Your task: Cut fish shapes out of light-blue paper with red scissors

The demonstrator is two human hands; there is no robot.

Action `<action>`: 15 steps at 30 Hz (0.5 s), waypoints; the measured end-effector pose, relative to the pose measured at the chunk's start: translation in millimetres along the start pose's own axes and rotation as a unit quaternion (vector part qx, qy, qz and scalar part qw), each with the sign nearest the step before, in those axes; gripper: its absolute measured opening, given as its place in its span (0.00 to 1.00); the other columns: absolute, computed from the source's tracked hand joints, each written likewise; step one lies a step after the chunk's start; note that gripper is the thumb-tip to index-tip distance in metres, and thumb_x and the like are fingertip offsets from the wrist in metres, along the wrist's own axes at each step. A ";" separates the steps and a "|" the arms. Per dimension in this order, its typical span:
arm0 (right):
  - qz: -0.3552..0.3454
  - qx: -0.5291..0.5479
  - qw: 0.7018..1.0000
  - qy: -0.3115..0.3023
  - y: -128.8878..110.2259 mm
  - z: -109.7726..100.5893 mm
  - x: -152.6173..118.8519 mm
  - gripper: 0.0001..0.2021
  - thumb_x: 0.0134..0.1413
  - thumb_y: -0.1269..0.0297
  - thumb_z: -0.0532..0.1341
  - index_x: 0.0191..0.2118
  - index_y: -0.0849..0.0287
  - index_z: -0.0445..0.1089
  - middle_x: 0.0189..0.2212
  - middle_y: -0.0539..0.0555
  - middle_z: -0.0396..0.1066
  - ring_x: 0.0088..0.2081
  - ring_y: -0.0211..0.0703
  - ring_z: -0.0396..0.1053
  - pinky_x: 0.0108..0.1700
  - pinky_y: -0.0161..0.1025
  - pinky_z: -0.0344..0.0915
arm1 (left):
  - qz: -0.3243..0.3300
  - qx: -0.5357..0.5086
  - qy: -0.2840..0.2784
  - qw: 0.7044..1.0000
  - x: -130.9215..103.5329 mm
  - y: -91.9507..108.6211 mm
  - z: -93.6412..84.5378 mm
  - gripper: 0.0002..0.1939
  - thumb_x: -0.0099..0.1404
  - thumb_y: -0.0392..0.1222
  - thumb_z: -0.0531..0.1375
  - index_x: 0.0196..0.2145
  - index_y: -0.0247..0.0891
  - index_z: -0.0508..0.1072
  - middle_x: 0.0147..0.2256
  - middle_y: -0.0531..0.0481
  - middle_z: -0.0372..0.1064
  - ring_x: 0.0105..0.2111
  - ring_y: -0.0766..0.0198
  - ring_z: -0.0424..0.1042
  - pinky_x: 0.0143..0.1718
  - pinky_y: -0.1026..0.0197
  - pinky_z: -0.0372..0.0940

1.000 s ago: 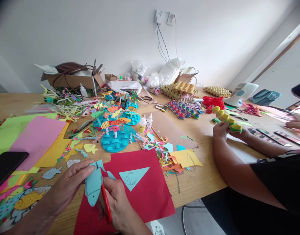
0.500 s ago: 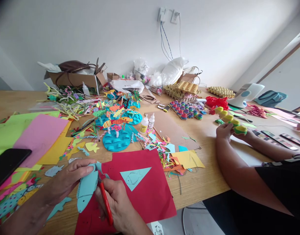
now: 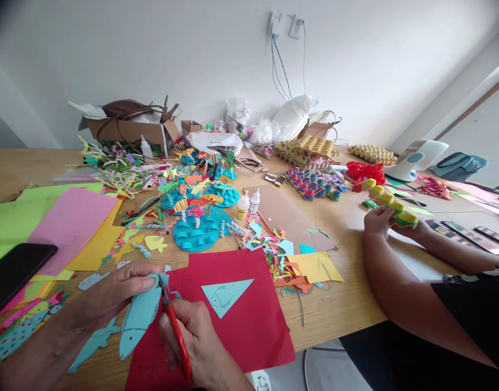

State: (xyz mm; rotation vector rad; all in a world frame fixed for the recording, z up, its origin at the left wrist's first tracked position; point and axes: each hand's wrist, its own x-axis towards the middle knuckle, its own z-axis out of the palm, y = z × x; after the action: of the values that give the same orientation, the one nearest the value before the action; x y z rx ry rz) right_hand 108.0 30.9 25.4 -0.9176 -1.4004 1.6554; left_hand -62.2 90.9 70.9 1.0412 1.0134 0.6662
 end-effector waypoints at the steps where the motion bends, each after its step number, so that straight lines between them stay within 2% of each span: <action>1: 0.004 0.001 1.000 0.000 -0.8 0.0 0.1 0.28 0.55 0.36 0.50 0.22 0.59 0.56 0.13 0.45 0.56 0.14 0.29 0.51 0.17 0.28 0.46 | -0.002 0.001 0.003 1.000 -0.4 0.6 0.2 0.10 0.50 0.45 0.66 0.19 0.37 0.71 0.19 0.57 0.62 0.21 0.68 0.58 0.26 0.66 0.61; 8: 0.011 -0.016 1.000 0.002 -4.6 -0.6 0.8 0.28 0.54 0.35 0.49 0.24 0.59 0.57 0.13 0.45 0.57 0.15 0.30 0.52 0.17 0.28 0.48 | -0.002 0.021 -0.019 1.000 0.2 -0.8 -1.3 0.10 0.51 0.47 0.65 0.21 0.38 0.74 0.22 0.55 0.66 0.24 0.66 0.62 0.28 0.65 0.62; 15: 0.019 -0.025 0.999 0.006 -8.4 0.2 -0.6 0.29 0.55 0.35 0.49 0.22 0.59 0.56 0.13 0.46 0.56 0.16 0.31 0.53 0.18 0.28 0.47 | 0.004 0.033 -0.020 0.999 -0.1 3.7 -2.9 0.08 0.49 0.45 0.65 0.23 0.37 0.76 0.20 0.55 0.64 0.22 0.66 0.60 0.27 0.65 0.61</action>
State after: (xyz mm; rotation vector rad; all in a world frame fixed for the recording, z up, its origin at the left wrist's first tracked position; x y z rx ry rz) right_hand 108.9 31.1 33.8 -0.9860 -1.4307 1.6473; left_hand -64.9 93.4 73.9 1.1115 1.0028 0.6201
